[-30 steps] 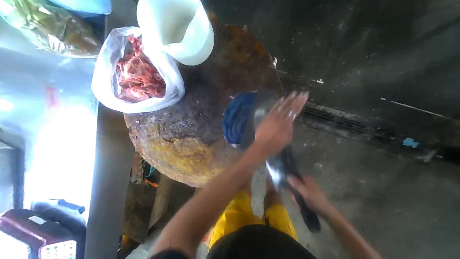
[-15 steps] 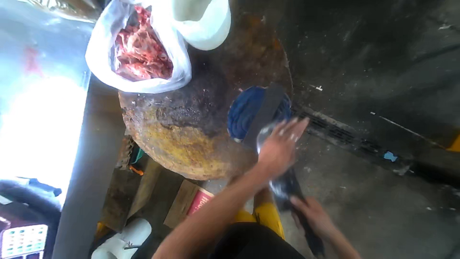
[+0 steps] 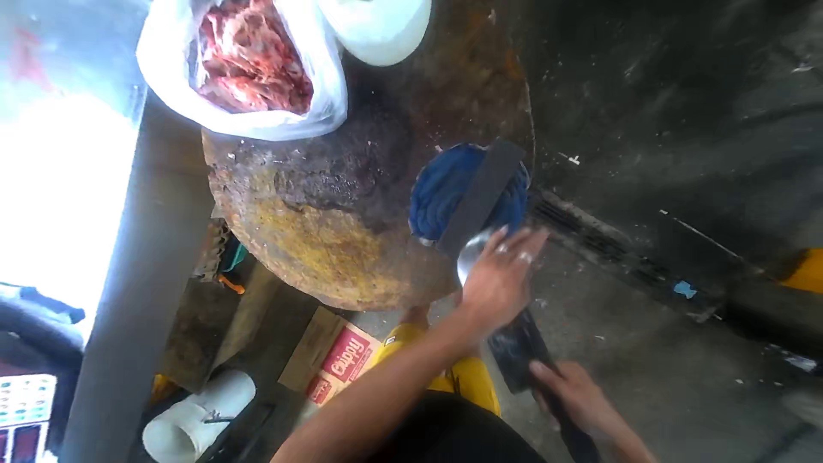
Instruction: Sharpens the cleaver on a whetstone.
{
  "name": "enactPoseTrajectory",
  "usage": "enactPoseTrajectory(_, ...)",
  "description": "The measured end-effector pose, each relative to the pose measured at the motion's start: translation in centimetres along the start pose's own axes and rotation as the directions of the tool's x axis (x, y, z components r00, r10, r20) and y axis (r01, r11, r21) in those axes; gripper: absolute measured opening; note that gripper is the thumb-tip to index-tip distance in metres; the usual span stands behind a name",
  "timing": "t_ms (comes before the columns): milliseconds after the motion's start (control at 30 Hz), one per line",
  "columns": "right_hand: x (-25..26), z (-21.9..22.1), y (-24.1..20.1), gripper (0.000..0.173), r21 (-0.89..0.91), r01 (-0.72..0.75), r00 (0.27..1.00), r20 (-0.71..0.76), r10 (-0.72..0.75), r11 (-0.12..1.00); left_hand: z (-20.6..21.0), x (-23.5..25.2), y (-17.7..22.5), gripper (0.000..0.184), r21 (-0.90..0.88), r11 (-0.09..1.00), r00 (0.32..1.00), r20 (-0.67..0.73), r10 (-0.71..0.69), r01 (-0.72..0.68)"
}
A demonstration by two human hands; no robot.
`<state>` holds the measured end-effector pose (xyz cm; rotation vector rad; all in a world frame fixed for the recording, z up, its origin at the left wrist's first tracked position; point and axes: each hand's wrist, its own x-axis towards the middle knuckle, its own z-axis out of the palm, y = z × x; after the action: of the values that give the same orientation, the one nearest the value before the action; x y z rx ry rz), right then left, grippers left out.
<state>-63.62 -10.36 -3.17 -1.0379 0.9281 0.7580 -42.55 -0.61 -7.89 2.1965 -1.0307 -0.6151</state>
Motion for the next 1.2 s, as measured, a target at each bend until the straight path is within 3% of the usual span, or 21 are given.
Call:
enactPoseTrajectory(67,-0.7,-1.3,-1.4,0.042,-0.022,-0.013,1.0,-0.01,0.013,1.0,0.1,-0.1,0.3,0.047,-0.013,1.0,0.999,-0.04,-0.028,0.028)
enactPoseTrajectory(200,2.6,-2.7,-6.9,0.037,0.038,0.115,0.993,-0.035,-0.113,0.993,-1.3,8.9,-0.9,0.057,0.075,0.992,0.992,-0.067,0.108,-0.103)
enactPoseTrajectory(267,2.1,-3.7,-7.3,0.035,0.011,0.039,0.997,0.067,-0.04,0.999,-1.8,7.4,-0.8,0.057,0.082,0.995,0.993,-0.091,0.07,-0.063)
enactPoseTrajectory(367,0.5,-6.2,-7.8,0.039,-0.13,-0.08,0.972,0.208,0.106,0.988,-0.7,1.0,0.1,0.056,0.11,0.993,0.992,-0.12,-0.035,0.049)
enactPoseTrajectory(533,2.5,-6.7,-10.5,0.038,-0.099,0.026,0.991,0.133,-0.012,0.995,-1.8,7.9,-1.1,0.058,0.188,0.979,0.997,0.029,0.076,-0.08)
enactPoseTrajectory(700,1.6,-7.8,-9.4,0.041,-0.171,-0.071,0.951,0.285,0.118,0.983,-1.4,2.0,0.6,0.056,0.15,0.983,0.995,-0.002,-0.102,0.101)
enactPoseTrajectory(767,1.9,-8.0,-10.4,0.042,-0.16,-0.033,0.964,0.254,0.073,0.987,-1.6,3.9,0.4,0.057,0.158,0.981,0.993,0.01,-0.116,0.113)
enactPoseTrajectory(867,2.5,-7.0,-11.0,0.043,-0.057,0.012,0.987,0.162,-0.002,0.998,-2.4,9.1,-0.3,0.062,0.206,0.979,0.996,0.088,-0.026,0.008)
enactPoseTrajectory(933,1.8,-6.4,-10.3,0.042,-0.031,-0.039,0.98,0.194,0.044,0.999,-2.4,7.8,-0.1,0.059,0.198,0.98,0.997,0.07,-0.013,-0.001)
enactPoseTrajectory(1000,1.1,-7.1,-9.6,0.042,-0.097,-0.095,0.953,0.279,0.118,0.991,-2.0,3.8,0.7,0.057,0.157,0.983,0.994,0.025,-0.104,0.099)
enactPoseTrajectory(1067,1.3,-7.9,-10.2,0.044,-0.163,-0.069,0.952,0.284,0.113,0.984,-1.5,3.0,0.9,0.056,0.137,0.975,0.984,-0.001,-0.176,0.175)
enactPoseTrajectory(1133,1.5,-8.0,-11.9,0.045,-0.139,-0.027,0.98,0.189,0.053,0.99,-2.0,6.8,0.6,0.056,0.149,0.977,0.986,0.043,-0.16,0.152)
enactPoseTrajectory(1200,2.3,-7.3,-13.2,0.048,-0.049,0.006,0.996,0.091,-0.002,0.999,-2.7,11.9,-0.4,0.058,0.176,0.984,0.997,0.07,-0.044,0.031)
